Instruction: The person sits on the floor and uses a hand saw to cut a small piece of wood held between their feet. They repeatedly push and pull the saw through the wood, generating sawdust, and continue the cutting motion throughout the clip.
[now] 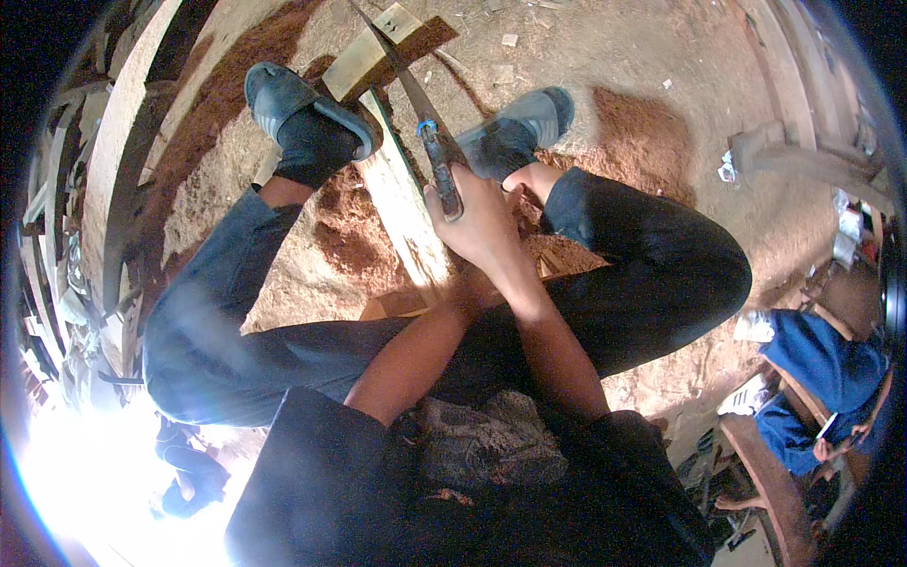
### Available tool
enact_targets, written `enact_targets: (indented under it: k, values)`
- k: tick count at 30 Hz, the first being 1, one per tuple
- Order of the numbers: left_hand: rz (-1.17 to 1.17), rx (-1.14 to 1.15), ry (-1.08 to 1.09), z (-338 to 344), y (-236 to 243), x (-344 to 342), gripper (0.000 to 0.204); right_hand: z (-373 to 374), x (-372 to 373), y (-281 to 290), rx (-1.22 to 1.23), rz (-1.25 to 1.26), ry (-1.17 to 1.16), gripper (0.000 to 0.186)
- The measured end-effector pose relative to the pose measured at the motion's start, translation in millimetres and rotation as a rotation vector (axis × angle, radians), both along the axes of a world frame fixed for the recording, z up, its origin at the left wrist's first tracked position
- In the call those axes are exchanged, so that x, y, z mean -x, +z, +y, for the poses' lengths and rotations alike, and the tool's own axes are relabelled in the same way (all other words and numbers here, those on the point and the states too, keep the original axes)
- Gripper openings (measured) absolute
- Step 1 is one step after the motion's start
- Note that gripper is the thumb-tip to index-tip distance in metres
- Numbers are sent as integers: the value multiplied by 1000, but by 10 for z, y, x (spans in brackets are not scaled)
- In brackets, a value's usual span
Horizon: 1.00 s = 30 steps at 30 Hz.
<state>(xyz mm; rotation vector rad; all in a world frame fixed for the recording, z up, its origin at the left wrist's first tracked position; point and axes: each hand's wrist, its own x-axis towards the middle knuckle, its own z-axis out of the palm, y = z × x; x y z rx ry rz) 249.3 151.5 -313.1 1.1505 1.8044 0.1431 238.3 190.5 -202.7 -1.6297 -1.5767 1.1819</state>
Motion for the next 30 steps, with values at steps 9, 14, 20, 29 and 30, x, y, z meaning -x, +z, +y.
enact_targets:
  k: [9,14,20,29,30]
  values:
    - [40,-96,-33,-21,-97,36,70,-19,-8,45,10,-139,-9,21]
    - [66,-156,-32,18,-151,69,70,36,-43,104,125,-40,14,22]
    - [97,-221,-27,125,-176,172,69,-37,12,33,-154,-400,-10,21]
    - [133,-277,-44,215,-212,223,67,-10,-39,-67,40,-216,30,28]
    - [133,-280,-46,224,-223,210,67,-8,-50,-81,27,-209,34,27]
